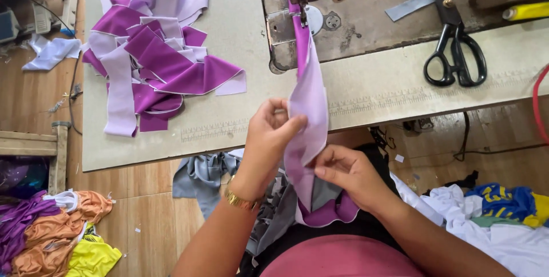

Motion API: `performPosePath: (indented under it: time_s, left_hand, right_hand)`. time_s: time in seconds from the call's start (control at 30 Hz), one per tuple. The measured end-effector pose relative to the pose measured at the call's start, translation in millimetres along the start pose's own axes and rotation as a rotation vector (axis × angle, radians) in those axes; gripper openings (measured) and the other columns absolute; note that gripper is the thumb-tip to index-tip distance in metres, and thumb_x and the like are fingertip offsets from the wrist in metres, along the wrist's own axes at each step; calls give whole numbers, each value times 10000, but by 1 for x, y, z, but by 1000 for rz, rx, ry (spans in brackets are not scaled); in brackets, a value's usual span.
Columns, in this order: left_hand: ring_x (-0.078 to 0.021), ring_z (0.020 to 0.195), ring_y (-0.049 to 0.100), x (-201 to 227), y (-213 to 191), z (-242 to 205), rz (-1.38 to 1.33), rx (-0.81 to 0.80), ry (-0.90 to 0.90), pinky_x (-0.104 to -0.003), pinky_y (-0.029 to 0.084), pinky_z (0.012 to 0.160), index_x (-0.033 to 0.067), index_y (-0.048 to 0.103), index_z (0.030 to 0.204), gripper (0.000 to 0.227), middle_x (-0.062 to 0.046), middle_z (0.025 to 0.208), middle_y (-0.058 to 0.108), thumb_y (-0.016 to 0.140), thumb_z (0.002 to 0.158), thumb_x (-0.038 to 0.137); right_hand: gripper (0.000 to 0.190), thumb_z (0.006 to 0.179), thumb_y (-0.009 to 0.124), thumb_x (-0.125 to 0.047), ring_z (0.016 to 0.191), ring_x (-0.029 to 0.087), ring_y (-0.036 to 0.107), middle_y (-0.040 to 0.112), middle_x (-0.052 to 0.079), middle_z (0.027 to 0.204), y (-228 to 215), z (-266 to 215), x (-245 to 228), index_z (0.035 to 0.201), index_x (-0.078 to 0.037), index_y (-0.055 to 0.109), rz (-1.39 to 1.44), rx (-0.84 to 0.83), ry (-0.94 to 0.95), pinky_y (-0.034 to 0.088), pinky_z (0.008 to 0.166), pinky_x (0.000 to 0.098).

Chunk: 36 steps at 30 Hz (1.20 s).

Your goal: Folding and aligning purple and white fabric strips on a sewing machine table in preparation for sewing.

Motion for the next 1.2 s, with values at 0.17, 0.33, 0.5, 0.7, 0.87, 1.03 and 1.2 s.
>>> performPosePath:
  time_s: [0.17,0.33,0.5,0.7,0.87,1.03,1.2]
  left_hand:
    - [-257,751,796,-22,-8,-45,-232,5,-167,-383,662,667,-108,642,1250,457,-175,910,791,857,865,11]
    - [-40,591,466,-3,-15,-99,450,134,61,-240,365,509,109,708,843,196,52,663,607,815,974,208]
    - [-147,525,408,8,-1,-120,833,130,514,-329,333,486,127,558,769,317,12,638,480,779,987,190]
    - [-289,504,439,6,24,-128,1140,-32,770,-430,350,482,122,489,771,372,-59,695,457,718,1054,196]
    - [-282,544,523,-22,32,-125,1295,-168,755,-441,383,479,147,488,803,307,-53,738,489,662,1053,190]
    - [-276,571,586,-4,35,-120,1177,-320,762,-439,415,482,126,537,802,356,-59,738,553,697,1067,302]
    - [-293,733,709,40,10,-67,947,-9,964,-385,573,675,59,724,991,64,-103,901,727,731,956,113]
  right_hand:
    - [333,900,829,-152,835,190,697,677,125,911,-10,-2,22,1130,60,713,161,-8,-37,574,768,334]
    - [443,945,786,-174,1099,169,712,777,112,1207,5,3,3,1333,25,710,119,9,-29,583,1005,305]
    - [300,893,839,-43,979,170,764,831,117,1074,14,7,-8,1182,17,785,60,70,13,645,884,289]
    - [218,919,823,-10,857,115,754,849,74,977,0,-4,6,1136,2,832,-134,108,-29,643,765,255]
    - [171,1006,745,-70,775,73,681,808,12,901,-2,-13,-3,1134,-21,846,-193,147,17,583,719,240]
    - [72,910,874,-50,667,68,650,744,8,742,-1,-11,-2,912,-41,803,-141,149,37,548,606,220]
    - [82,949,788,4,611,240,760,776,188,748,6,-16,-10,971,82,777,289,97,169,657,568,365]
Point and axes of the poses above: each hand's wrist, its own z-axis towards the middle knuckle, its own y-axis out of the palm, x = y × z, the point moved 5 cm from there along z, towards the middle knuckle
